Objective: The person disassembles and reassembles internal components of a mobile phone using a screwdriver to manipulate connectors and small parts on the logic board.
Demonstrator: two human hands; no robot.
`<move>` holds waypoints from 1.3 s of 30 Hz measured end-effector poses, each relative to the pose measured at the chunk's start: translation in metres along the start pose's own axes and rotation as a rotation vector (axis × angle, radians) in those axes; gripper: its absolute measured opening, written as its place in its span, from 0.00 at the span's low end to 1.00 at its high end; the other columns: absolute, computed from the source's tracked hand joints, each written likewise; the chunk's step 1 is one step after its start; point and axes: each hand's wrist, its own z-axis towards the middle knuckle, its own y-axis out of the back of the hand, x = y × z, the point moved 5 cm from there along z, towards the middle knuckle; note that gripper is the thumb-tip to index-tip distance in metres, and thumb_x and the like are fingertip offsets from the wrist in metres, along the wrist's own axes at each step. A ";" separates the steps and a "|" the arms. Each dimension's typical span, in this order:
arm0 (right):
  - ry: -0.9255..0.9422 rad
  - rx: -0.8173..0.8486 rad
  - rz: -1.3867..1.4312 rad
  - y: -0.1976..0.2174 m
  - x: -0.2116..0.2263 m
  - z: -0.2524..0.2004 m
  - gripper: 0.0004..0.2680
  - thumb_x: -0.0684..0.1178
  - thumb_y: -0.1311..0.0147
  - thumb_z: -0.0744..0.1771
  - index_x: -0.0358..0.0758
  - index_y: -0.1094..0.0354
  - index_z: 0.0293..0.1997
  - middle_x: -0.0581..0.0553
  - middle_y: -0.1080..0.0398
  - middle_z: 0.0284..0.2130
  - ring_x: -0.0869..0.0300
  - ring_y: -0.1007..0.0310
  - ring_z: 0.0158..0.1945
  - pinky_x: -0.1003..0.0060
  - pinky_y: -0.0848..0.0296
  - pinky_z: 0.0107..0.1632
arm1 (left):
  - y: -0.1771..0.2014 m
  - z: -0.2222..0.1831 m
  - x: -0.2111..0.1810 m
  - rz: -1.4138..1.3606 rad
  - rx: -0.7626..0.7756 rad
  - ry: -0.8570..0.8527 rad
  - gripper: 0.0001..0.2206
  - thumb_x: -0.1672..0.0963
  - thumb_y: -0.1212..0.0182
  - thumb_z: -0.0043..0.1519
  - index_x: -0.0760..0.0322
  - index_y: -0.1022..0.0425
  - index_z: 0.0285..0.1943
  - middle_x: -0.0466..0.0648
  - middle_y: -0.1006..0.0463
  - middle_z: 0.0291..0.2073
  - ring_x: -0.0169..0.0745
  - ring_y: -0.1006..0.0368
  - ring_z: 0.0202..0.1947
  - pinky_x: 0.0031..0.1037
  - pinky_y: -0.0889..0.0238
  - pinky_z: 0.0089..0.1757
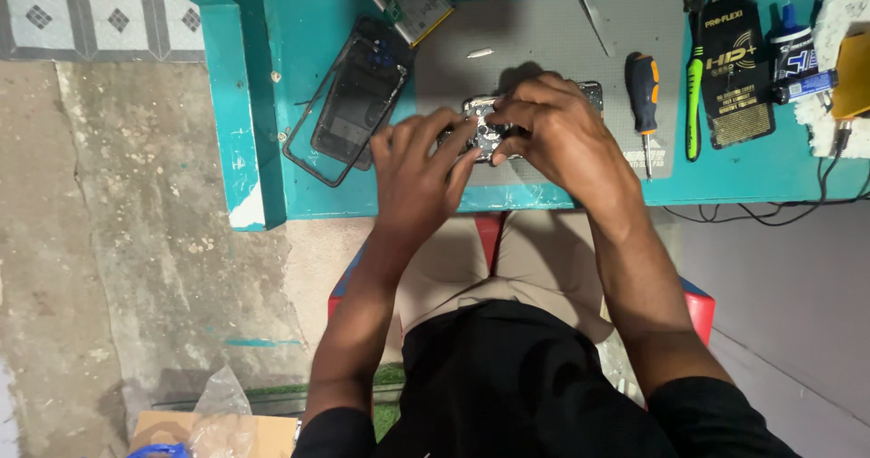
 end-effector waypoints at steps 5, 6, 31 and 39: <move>0.018 0.043 0.083 0.004 -0.009 0.001 0.16 0.46 0.28 0.56 0.34 0.21 0.45 0.41 0.24 0.37 0.47 0.27 0.45 0.55 0.27 0.50 | -0.012 0.011 0.000 0.017 0.028 -0.048 0.17 0.52 0.29 0.61 0.55 0.19 0.58 0.42 0.27 0.54 0.42 0.35 0.57 0.44 0.51 0.55; 0.026 0.052 0.104 0.006 -0.010 0.002 0.16 0.45 0.29 0.57 0.34 0.21 0.46 0.40 0.24 0.38 0.47 0.26 0.46 0.55 0.27 0.50 | -0.012 0.012 0.001 0.027 0.025 -0.051 0.16 0.52 0.29 0.62 0.55 0.19 0.58 0.42 0.27 0.54 0.42 0.35 0.58 0.44 0.51 0.55; -0.035 0.035 -0.164 0.000 0.001 0.007 0.12 0.38 0.31 0.56 0.39 0.23 0.40 0.43 0.28 0.35 0.46 0.28 0.46 0.51 0.30 0.49 | -0.009 0.016 0.009 -0.137 0.165 0.054 0.17 0.54 0.25 0.57 0.55 0.17 0.56 0.41 0.28 0.55 0.42 0.37 0.59 0.42 0.54 0.56; -0.030 0.010 -0.154 0.003 0.002 0.008 0.13 0.37 0.31 0.56 0.36 0.25 0.42 0.41 0.26 0.41 0.45 0.24 0.43 0.53 0.24 0.46 | -0.007 0.013 0.006 -0.141 0.143 0.064 0.17 0.54 0.26 0.57 0.55 0.17 0.56 0.41 0.27 0.54 0.42 0.36 0.58 0.42 0.53 0.56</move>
